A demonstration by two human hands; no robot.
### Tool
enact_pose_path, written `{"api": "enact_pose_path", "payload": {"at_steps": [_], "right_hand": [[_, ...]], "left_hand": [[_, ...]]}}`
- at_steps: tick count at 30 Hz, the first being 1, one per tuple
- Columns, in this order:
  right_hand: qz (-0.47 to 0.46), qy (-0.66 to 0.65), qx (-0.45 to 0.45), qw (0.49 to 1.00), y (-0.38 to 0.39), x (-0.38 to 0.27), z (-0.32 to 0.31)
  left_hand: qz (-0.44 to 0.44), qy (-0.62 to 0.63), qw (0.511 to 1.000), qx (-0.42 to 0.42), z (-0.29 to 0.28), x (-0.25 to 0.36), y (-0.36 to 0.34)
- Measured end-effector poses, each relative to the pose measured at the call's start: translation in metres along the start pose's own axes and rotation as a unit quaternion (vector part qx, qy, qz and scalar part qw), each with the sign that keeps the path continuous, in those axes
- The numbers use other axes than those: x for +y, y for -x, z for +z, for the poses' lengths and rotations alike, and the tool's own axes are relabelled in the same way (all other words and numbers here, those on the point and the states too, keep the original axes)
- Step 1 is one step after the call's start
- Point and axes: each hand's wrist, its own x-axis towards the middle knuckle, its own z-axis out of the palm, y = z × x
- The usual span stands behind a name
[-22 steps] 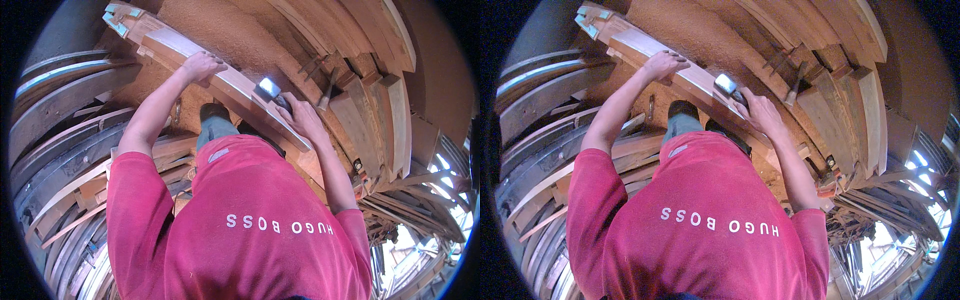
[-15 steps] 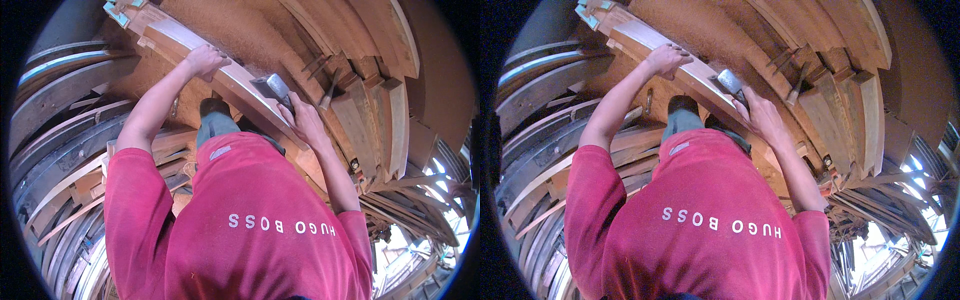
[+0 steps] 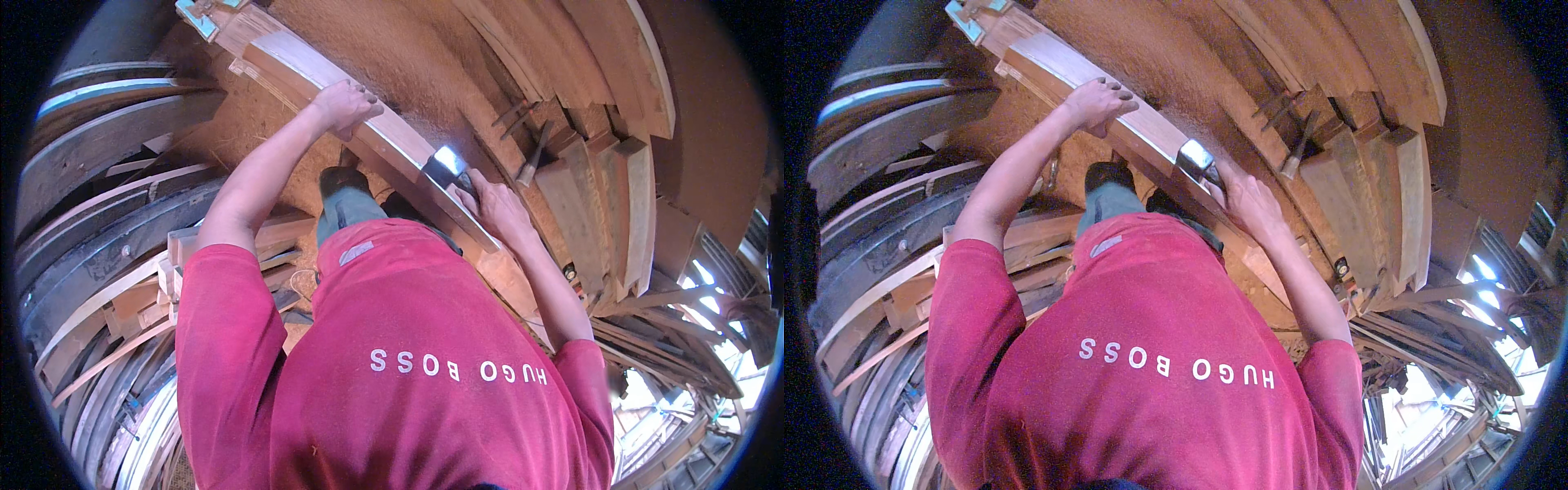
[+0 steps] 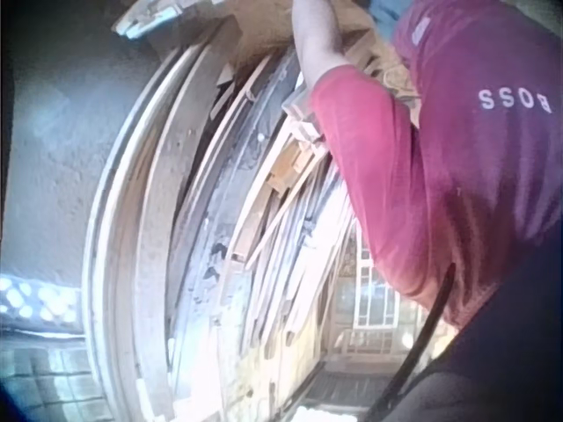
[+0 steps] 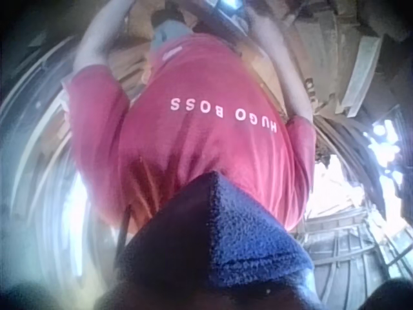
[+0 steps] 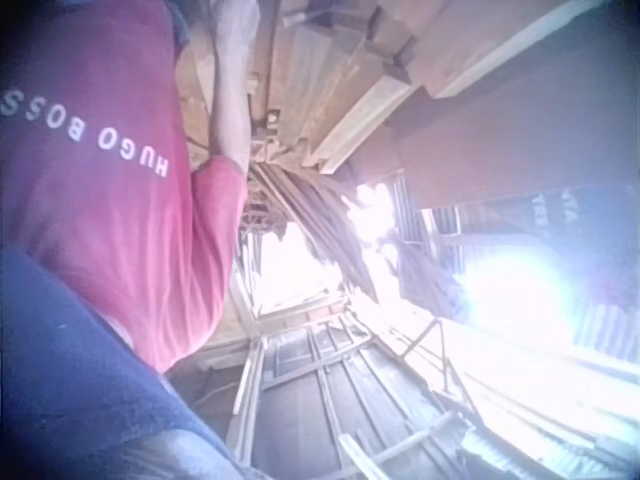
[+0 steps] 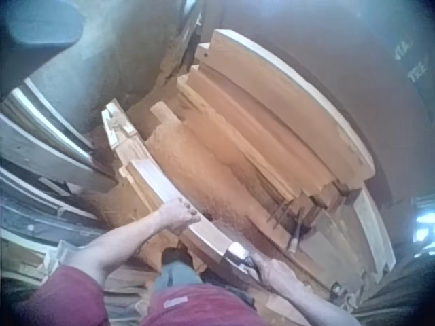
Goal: The person shapes a piece of wood by striking it with a hand tool and then using a power tool to smooth the edges.
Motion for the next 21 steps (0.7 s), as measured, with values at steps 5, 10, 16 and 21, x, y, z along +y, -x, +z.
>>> {"api": "enact_pose_path", "payload": {"at_steps": [5, 10, 16, 21], "right_hand": [[-0.004, -0.022, 0.055, 0.998, 0.001, -0.009, -0.003], [-0.024, -0.023, 0.050, 0.998, 0.005, -0.006, 0.009], [0.001, -0.035, 0.041, 0.999, 0.004, -0.022, -0.003], [0.000, -0.030, 0.046, 0.998, 0.007, -0.010, 0.008]], "left_hand": [[-0.015, 0.010, 1.000, -0.013, -0.002, 0.003, 0.003], [-0.024, 0.026, 0.998, -0.058, -0.004, 0.005, -0.003], [-0.033, 0.022, 0.998, -0.056, -0.002, 0.006, 0.000], [-0.019, 0.017, 0.998, -0.049, 0.000, 0.005, 0.000]]}}
